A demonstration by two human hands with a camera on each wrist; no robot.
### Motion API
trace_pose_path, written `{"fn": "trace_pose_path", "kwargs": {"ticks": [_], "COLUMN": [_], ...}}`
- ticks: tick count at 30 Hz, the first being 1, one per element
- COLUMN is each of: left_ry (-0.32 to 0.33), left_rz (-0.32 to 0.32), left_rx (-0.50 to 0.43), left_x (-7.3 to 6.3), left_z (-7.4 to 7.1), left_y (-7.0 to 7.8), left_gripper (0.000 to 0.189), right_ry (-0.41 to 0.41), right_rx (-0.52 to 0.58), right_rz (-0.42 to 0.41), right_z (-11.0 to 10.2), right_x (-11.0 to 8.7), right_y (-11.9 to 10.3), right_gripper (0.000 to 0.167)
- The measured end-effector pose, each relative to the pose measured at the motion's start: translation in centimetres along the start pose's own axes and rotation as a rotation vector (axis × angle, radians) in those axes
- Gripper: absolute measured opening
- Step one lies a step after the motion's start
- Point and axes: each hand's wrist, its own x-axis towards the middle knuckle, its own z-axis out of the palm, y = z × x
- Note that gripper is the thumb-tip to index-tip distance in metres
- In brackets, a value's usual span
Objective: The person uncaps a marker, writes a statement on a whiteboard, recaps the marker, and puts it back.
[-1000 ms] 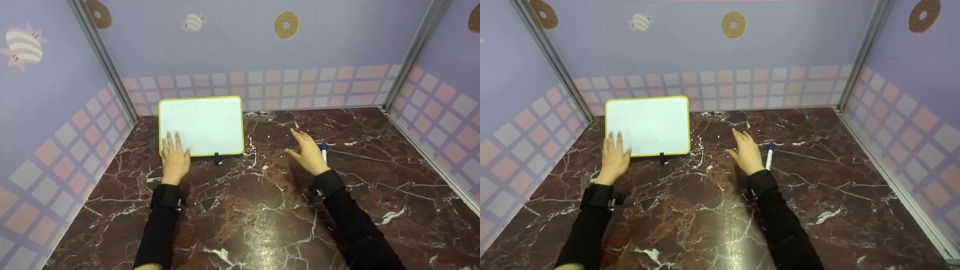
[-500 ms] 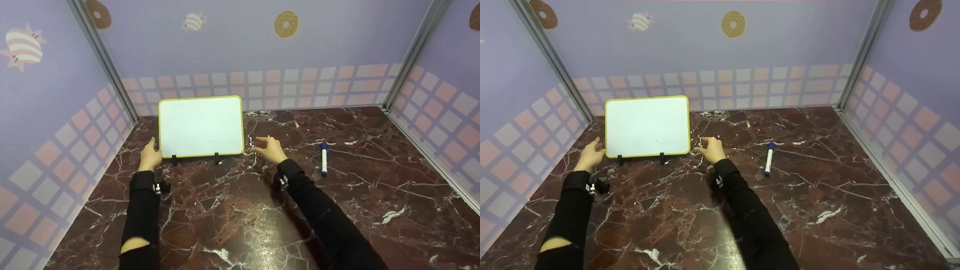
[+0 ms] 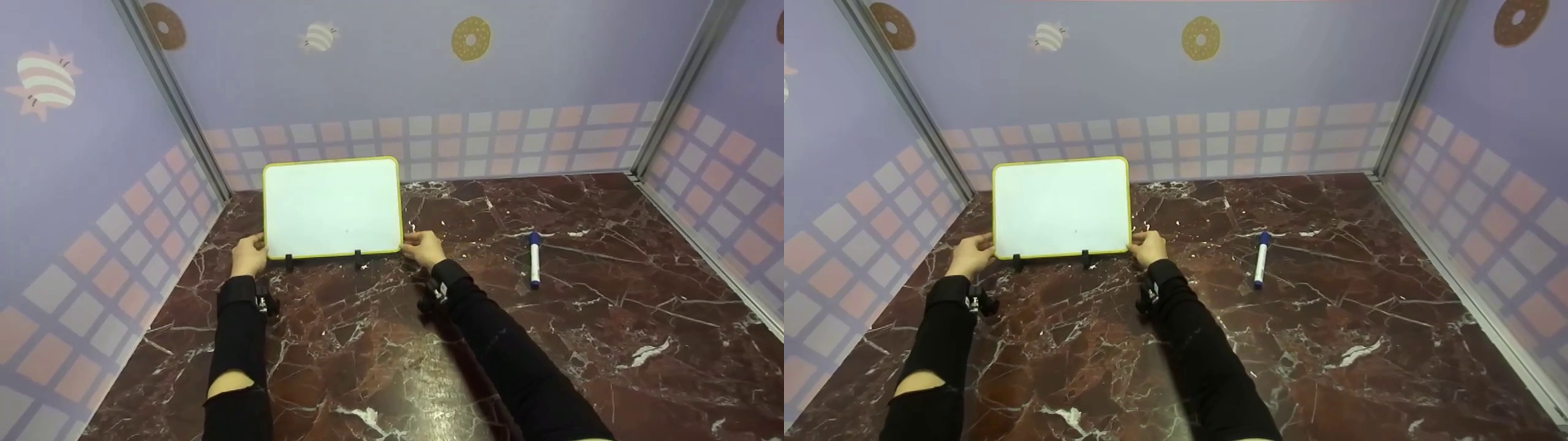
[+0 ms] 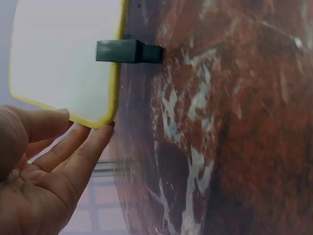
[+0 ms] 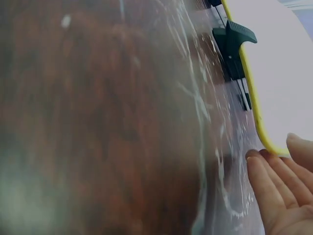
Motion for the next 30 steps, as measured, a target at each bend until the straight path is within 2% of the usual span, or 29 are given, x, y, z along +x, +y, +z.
{"fn": "trace_pose_path", "kwargs": {"ticks": [3, 9, 12, 15, 20, 30], "left_ry": [-0.015, -0.216, -0.248, -0.217, -0.153, -0.102], "left_rz": [-0.016, -0.151, -0.191, -0.204, -0.191, -0.162], "left_rx": [-0.056, -0.35, -0.426, -0.429, -0.364, -0.299], "left_x": [-0.1, -0.6, -0.8, -0.9, -1.0, -1.4], "left_z": [0.2, 0.6, 1.0, 1.4, 2.1, 2.8], "left_y": [0.0, 0.1, 0.2, 0.3, 0.5, 1.0], "left_gripper": [0.045, 0.06, 0.066, 0.07, 0.074, 0.078], "right_ry": [0.034, 0.068, 0.081, 0.097, 0.127, 0.136], "right_rx": [0.054, 0.08, 0.101, 0.096, 0.102, 0.163], "right_rz": [0.012, 0.018, 0.028, 0.034, 0.039, 0.036], "right_z": [0.4, 0.5, 0.7, 0.9, 0.9, 0.1], "right_x": [0.1, -0.2, -0.2, 0.0, 0.0, 0.2], "right_y": [-0.1, -0.4, -0.3, -0.2, -0.1, 0.5], "right_gripper": [0.035, 0.031, 0.03, 0.028, 0.025, 0.023]}}
